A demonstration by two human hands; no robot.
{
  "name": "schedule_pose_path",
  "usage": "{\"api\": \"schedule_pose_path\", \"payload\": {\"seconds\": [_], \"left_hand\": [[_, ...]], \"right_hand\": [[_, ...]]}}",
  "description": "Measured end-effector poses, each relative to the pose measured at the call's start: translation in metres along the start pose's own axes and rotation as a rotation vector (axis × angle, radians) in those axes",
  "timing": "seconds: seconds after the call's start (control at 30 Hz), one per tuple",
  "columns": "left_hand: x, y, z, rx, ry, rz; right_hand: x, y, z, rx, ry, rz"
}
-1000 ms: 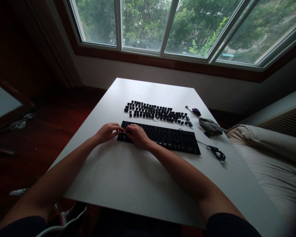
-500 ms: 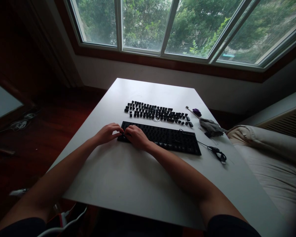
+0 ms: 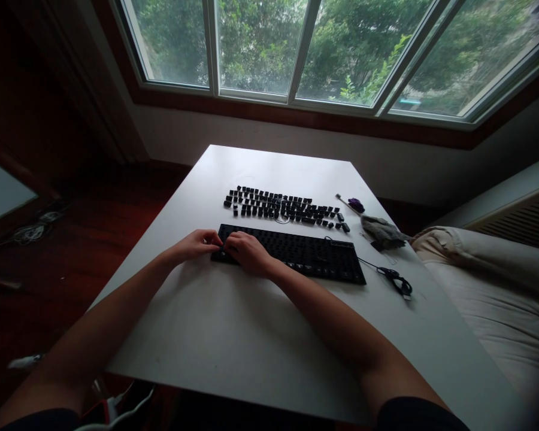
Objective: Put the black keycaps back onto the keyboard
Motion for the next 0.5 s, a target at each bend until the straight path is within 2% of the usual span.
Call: {"api": "schedule_pose_path", "payload": {"seconds": [0.13, 0.3, 0.5], "left_hand": [[0.001, 0.005, -0.003, 0.059, -0.012, 0.054], [0.003, 0.005, -0.003, 0.023, 0.025, 0.002], [0.003, -0.004, -0.007, -0.215, 0.204, -0.079]], "right_hand": [[0.000, 0.000, -0.004, 0.079, -0.005, 0.010], [-0.003, 0.003, 0.003, 0.055, -0.030, 0.034], [-0.026, 0.039, 0.026, 0.108, 0.107, -0.205]]}}
Point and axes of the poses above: each hand's wrist, its own x-axis away from the middle knuckle, its own z-axis out of the back of the hand, y = z × x, the point moved 1 cm from there along -x, towards the middle knuckle, and after that the axes turned 13 degrees about -y, right-handed, at the moved point
